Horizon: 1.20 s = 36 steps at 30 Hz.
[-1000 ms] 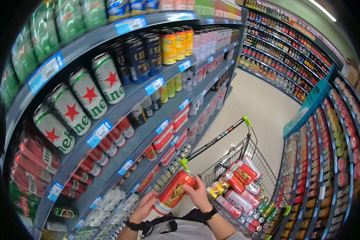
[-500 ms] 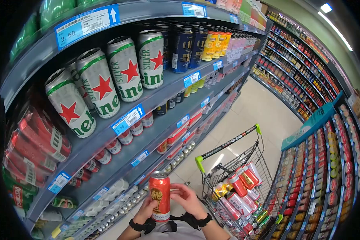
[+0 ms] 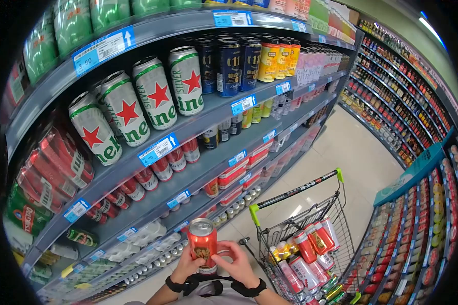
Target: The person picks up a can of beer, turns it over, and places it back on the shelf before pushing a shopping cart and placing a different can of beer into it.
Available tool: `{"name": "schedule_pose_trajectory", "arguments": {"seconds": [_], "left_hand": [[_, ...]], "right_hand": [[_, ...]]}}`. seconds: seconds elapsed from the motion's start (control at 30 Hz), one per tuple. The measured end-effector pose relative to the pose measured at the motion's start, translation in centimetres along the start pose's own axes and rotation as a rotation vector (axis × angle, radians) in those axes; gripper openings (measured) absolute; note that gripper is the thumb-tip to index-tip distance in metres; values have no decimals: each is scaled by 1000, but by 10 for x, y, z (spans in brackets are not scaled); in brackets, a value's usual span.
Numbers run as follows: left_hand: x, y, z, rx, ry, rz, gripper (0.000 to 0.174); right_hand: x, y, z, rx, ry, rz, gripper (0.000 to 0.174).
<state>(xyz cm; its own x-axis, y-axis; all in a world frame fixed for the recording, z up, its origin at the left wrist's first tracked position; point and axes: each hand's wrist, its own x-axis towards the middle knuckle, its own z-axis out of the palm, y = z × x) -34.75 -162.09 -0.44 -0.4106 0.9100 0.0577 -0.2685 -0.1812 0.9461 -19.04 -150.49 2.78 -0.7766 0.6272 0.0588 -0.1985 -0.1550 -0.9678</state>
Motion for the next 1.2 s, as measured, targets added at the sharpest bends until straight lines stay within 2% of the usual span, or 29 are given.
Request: {"name": "schedule_pose_trajectory", "arguments": {"seconds": [0.17, 0.23, 0.3, 0.37, 0.43, 0.5, 0.57, 0.63, 0.67, 0.7, 0.77, 0.8, 0.93, 1.03, 1.1, 1.13, 1.2], "left_hand": [[-6, -11, 20, 65, 123, -3, 59], [-8, -14, 24, 143, 182, -8, 63], [-10, -11, 32, 188, 205, 28, 65], [-7, -4, 39, 160, 229, 55, 63], [-8, 9, 50, 254, 295, 61, 58], [-14, 20, 59, 377, 253, -50, 54], [-16, 24, 66, 405, 280, -2, 52], [-20, 24, 68, 434, 320, 49, 51], [-24, 19, 66, 386, 316, 5, 47], [-26, 17, 65, 383, 321, 11, 47], [-29, 32, 74, 390, 252, 27, 42], [-28, 33, 76, 398, 239, 34, 38], [-24, 21, 71, 274, 223, -77, 30], [-18, 16, 66, 272, 204, -85, 29], [-11, 19, 63, 253, 198, -72, 26], [-8, 19, 58, 251, 182, -91, 25], [-3, 15, 51, 208, 163, -118, 26]], "right_hand": [[-5, -3, -25, 59, -62, 102, 34], [-6, -9, -31, 28, -142, 75, 44], [-5, -17, -32, 53, -171, 88, 47], [-5, -17, -33, 76, -201, 100, 50], [-5, -12, -33, 33, -168, 118, 63], [-6, -12, -25, 42, -178, 115, 67], [-1, -14, -23, 35, -193, 87, 71], [5, -16, -23, 188, -237, 108, 73], [6, -12, -22, 182, -164, 114, 60], [10, -8, -26, 177, -171, 113, 60], [12, 2, -36, 426, -72, 321, 47], [12, 6, -38, 488, -41, 337, 37], [15, 14, -51, 532, 26, 354, 36], [13, 12, -55, 520, 51, 296, 44], [13, 4, -54, 667, -29, 288, 66], [14, 0, -57, 639, -71, 262, 73], [12, -1, -59, 590, -33, 217, 73]]}}
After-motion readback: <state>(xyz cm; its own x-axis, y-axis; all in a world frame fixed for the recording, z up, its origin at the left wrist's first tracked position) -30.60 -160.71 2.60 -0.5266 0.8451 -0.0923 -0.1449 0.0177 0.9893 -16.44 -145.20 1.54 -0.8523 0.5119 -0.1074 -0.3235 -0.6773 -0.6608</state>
